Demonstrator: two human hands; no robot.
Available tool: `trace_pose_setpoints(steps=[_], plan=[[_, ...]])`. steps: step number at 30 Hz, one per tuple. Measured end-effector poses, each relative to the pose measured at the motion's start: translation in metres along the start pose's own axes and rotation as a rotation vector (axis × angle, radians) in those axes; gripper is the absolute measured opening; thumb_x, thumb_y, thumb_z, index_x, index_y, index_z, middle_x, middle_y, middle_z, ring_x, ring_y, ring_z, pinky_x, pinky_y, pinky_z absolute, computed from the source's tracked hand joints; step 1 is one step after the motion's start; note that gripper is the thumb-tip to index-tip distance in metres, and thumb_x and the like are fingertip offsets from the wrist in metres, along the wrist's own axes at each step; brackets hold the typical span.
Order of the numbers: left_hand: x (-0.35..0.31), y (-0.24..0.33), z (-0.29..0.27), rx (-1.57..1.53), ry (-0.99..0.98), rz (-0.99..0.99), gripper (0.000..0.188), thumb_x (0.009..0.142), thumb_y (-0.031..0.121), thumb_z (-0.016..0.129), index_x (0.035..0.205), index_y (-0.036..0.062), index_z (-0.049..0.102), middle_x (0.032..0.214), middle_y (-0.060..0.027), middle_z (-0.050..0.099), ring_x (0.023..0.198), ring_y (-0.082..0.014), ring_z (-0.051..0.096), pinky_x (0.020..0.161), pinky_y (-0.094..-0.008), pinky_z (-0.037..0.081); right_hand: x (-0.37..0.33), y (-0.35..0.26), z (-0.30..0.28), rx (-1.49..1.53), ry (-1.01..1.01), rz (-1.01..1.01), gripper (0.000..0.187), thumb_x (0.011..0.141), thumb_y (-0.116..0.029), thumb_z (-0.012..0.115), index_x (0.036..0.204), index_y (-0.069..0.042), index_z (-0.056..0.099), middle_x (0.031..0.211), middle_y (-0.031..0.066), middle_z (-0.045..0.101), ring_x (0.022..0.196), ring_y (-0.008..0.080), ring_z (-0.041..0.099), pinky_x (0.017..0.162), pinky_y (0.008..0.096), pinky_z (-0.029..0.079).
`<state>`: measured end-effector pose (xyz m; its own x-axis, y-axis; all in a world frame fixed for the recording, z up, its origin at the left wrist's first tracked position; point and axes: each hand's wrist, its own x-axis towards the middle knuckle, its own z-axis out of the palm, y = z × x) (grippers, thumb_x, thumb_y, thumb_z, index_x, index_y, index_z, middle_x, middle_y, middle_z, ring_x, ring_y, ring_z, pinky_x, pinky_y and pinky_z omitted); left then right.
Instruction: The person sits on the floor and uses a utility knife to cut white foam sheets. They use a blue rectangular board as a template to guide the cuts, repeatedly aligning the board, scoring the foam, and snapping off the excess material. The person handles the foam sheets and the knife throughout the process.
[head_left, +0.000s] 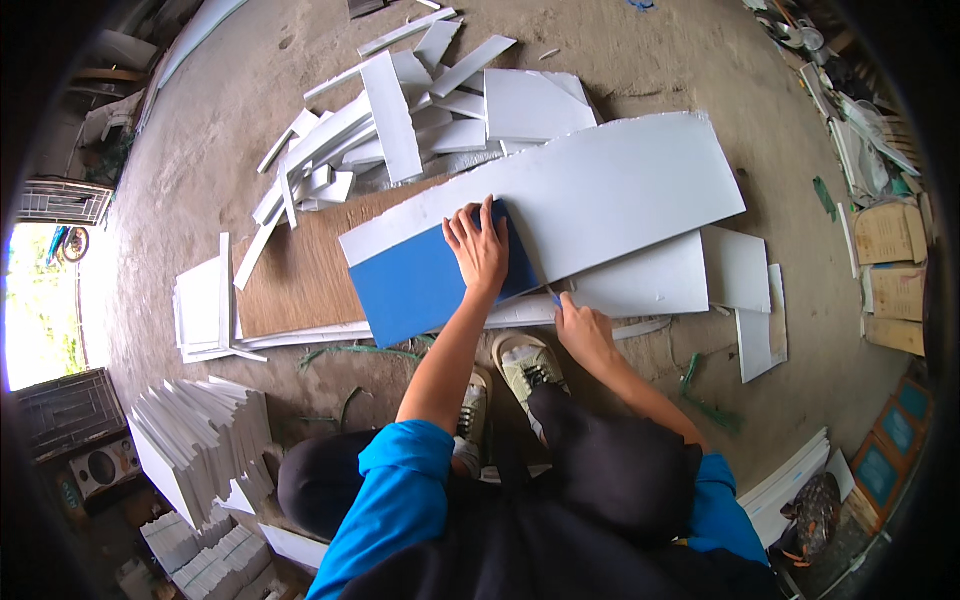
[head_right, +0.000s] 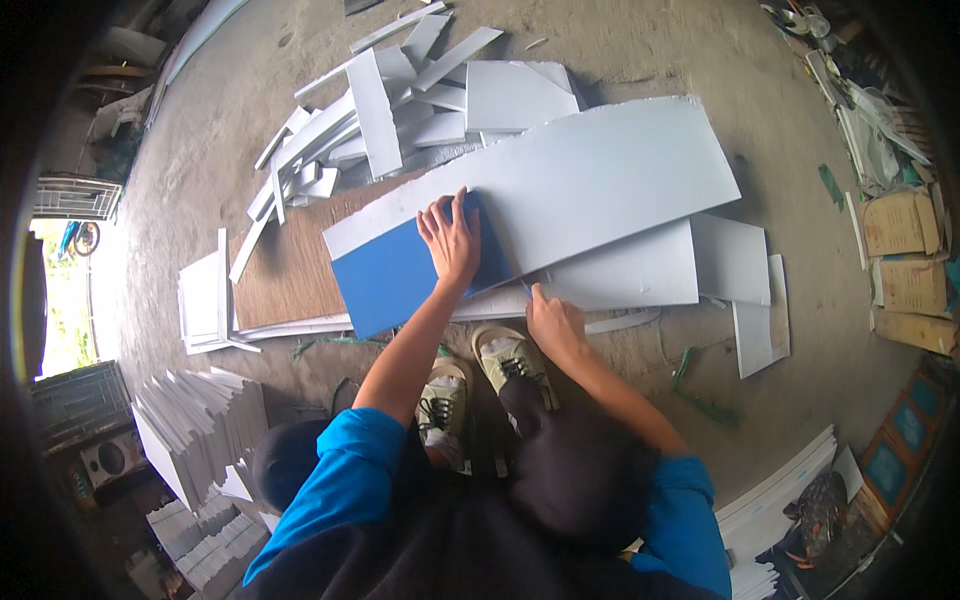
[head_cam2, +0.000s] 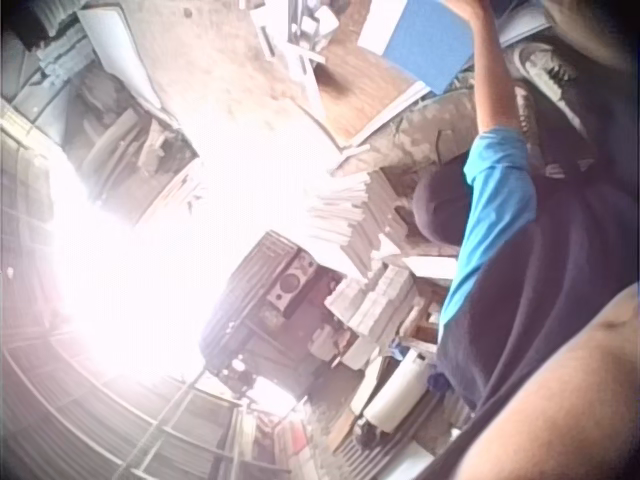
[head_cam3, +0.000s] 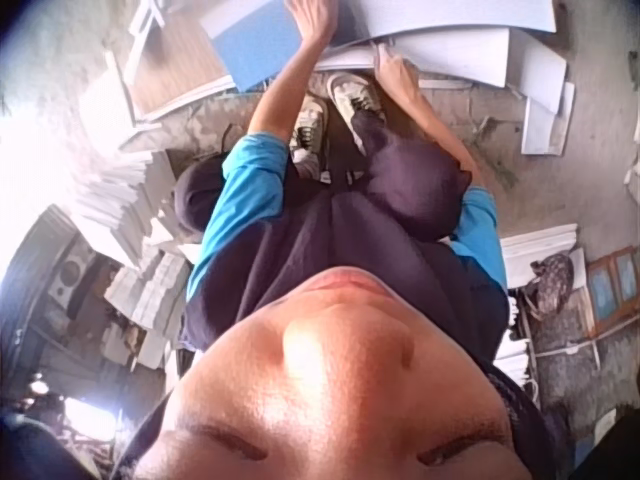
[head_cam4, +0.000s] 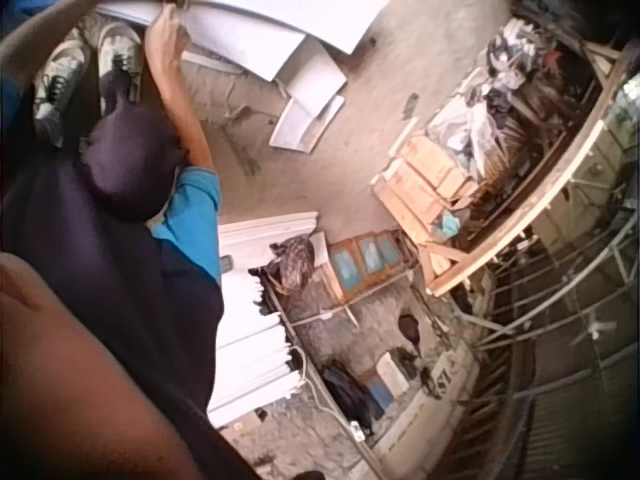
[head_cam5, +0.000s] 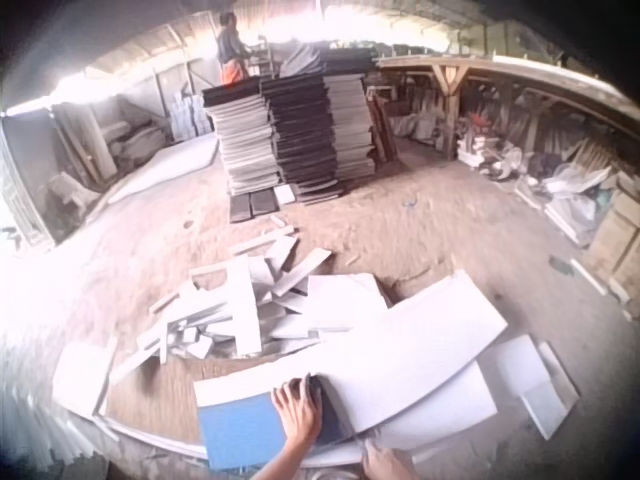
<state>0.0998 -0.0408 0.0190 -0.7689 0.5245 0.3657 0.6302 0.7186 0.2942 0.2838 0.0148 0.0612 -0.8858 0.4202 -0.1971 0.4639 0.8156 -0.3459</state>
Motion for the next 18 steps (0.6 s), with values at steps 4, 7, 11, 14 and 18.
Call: trace_pose_setpoints(steps=[4, 7, 11, 14, 18], plan=[[0.002, 0.007, -0.002, -0.028, -0.031, -0.020, 0.038, 0.083, 0.027, 0.052, 0.118, 0.0132, 0.045, 0.109, -0.0107, 0.043, 0.110, -0.0270, 0.037, 0.102, -0.0488, 0.018, 0.053, -0.009, -0.030, 0.082, 0.044, 0.050, 0.021, 0.088, -0.020, 0.044, 0.096, 0.000, 0.043, 0.056, 0.0187, 0.058, 0.055, 0.0338, 0.061, 0.049, 0.0412, 0.050], [0.001, 0.007, -0.002, -0.031, -0.059, -0.029, 0.039, 0.083, 0.028, 0.051, 0.119, 0.0129, 0.045, 0.110, -0.0107, 0.042, 0.111, -0.0277, 0.037, 0.102, -0.0489, 0.017, 0.103, -0.016, -0.022, 0.030, 0.109, -0.032, 0.026, 0.088, -0.020, 0.042, 0.098, 0.004, 0.044, 0.059, 0.0199, 0.059, 0.058, 0.0338, 0.062, 0.050, 0.0408, 0.051], [0.003, 0.008, -0.001, -0.037, -0.075, -0.038, 0.039, 0.083, 0.028, 0.051, 0.119, 0.0126, 0.045, 0.111, -0.0109, 0.042, 0.112, -0.0278, 0.036, 0.102, -0.0489, 0.016, 0.133, -0.018, -0.005, -0.001, 0.134, -0.079, 0.032, 0.088, -0.019, 0.041, 0.104, 0.009, 0.044, 0.063, 0.0212, 0.060, 0.062, 0.0340, 0.063, 0.052, 0.0404, 0.052], [0.002, 0.003, 0.000, -0.030, -0.065, -0.042, 0.039, 0.084, 0.029, 0.050, 0.119, 0.0128, 0.045, 0.111, -0.0104, 0.042, 0.112, -0.0272, 0.036, 0.102, -0.0489, 0.016, 0.137, -0.025, -0.007, 0.047, 0.084, -0.061, 0.036, 0.087, -0.018, 0.042, 0.109, 0.011, 0.043, 0.067, 0.0226, 0.061, 0.065, 0.0350, 0.063, 0.055, 0.0401, 0.052], [0.002, 0.004, -0.001, -0.034, -0.066, -0.040, 0.038, 0.084, 0.029, 0.049, 0.119, 0.0130, 0.045, 0.111, -0.0102, 0.042, 0.112, -0.0269, 0.036, 0.102, -0.0487, 0.016, 0.141, -0.024, -0.008, 0.065, 0.049, -0.007, 0.039, 0.086, -0.017, 0.043, 0.110, 0.013, 0.041, 0.070, 0.0239, 0.061, 0.068, 0.0365, 0.063, 0.056, 0.0397, 0.052]])
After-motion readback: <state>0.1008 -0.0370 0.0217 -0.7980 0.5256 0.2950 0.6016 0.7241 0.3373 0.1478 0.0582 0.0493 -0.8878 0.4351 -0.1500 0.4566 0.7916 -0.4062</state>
